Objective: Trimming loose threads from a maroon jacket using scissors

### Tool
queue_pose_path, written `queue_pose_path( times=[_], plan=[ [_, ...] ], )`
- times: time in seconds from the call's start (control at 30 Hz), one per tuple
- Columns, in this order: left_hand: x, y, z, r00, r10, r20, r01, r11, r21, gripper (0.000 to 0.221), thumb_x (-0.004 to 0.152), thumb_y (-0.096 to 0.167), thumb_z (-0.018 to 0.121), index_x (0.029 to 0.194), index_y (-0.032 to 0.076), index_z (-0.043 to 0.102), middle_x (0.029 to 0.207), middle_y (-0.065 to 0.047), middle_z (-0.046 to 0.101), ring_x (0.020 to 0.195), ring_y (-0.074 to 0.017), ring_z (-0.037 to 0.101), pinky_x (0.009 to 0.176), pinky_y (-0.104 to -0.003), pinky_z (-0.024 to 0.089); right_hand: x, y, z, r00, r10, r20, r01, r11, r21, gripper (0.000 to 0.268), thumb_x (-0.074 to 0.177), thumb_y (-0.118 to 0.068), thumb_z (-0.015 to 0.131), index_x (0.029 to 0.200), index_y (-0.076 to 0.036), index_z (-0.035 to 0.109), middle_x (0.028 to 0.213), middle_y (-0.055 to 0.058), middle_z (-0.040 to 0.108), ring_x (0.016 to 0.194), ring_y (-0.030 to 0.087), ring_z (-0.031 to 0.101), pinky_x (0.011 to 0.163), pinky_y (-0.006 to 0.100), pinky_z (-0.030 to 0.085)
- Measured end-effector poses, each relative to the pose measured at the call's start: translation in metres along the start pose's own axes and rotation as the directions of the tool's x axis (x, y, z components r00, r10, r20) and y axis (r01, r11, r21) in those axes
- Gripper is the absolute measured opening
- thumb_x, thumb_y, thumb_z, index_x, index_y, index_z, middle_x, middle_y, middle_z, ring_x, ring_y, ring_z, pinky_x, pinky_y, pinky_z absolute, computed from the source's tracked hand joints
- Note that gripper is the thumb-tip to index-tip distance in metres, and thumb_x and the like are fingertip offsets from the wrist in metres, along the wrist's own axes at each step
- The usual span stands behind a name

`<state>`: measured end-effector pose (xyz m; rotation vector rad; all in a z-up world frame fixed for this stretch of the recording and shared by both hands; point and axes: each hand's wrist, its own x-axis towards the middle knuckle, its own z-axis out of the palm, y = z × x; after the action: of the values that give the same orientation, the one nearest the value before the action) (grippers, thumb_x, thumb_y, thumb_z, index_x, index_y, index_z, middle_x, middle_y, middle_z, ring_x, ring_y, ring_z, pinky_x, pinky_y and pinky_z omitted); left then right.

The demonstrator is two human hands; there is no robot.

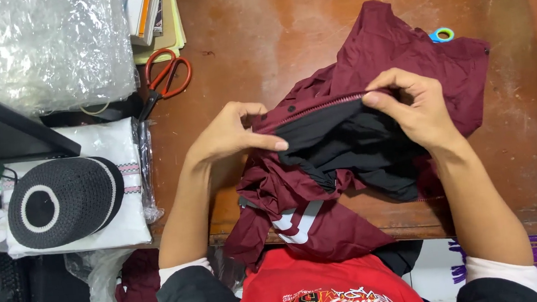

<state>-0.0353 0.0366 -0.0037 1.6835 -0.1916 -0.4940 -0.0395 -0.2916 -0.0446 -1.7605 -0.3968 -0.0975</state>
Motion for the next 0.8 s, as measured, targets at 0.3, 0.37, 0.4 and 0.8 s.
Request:
queue_pose_path(
  times=[0.3, 0.37, 0.4, 0.8],
  plan=[
    [-0.005, 0.0, 0.007, 0.996, -0.024, 0.089, 0.048, 0.961, -0.274, 0.023, 0.076, -0.003, 0.084, 0.091, 0.002, 0.068, 0.09, -0.011, 0.076, 0.083, -0.0192, 0.074, 0.077, -0.029, 0.065, -0.006, -0.005, -0.04, 0.892, 0.258, 0.371, -0.304, 0.95, 0.069, 0.006, 0.09, -0.006, 0.076, 0.094, -0.002, 0.072, 0.076, 0.002, 0.07, 0.072, 0.003, 0.061, 0.066, 0.017, 0.045],
    [-0.005, -0.005, 0.009, 0.995, -0.021, 0.097, 0.056, 0.928, -0.369, 0.021, 0.08, -0.007, 0.08, 0.091, 0.0, 0.063, 0.086, -0.017, 0.075, 0.078, -0.0248, 0.077, 0.072, -0.033, 0.07, -0.005, -0.007, -0.039, 0.889, 0.24, 0.391, -0.287, 0.956, 0.066, 0.008, 0.091, -0.003, 0.075, 0.098, -0.002, 0.071, 0.081, 0.003, 0.069, 0.077, 0.005, 0.063, 0.071, 0.017, 0.047],
    [-0.005, -0.005, 0.01, 0.995, 0.05, 0.09, -0.01, 0.916, -0.401, 0.025, 0.08, -0.01, 0.078, 0.088, 0.003, 0.058, 0.086, -0.015, 0.074, 0.08, -0.0226, 0.076, 0.076, -0.033, 0.069, -0.005, -0.006, -0.039, 0.882, 0.236, 0.408, -0.287, 0.956, 0.067, 0.014, 0.091, -0.005, 0.074, 0.103, -0.005, 0.067, 0.086, 0.002, 0.068, 0.081, 0.005, 0.063, 0.075, 0.018, 0.047],
    [-0.009, 0.004, 0.007, 0.994, -0.01, 0.109, 0.051, 0.922, -0.383, 0.017, 0.086, 0.011, 0.08, 0.079, 0.003, 0.066, 0.078, -0.007, 0.072, 0.074, -0.0126, 0.069, 0.071, -0.023, 0.056, -0.001, -0.027, -0.033, 0.868, 0.175, 0.465, -0.212, 0.977, 0.027, 0.018, 0.098, -0.008, 0.063, 0.109, -0.001, 0.076, 0.102, 0.008, 0.076, 0.096, 0.015, 0.068, 0.088, 0.026, 0.05]
  ],
)
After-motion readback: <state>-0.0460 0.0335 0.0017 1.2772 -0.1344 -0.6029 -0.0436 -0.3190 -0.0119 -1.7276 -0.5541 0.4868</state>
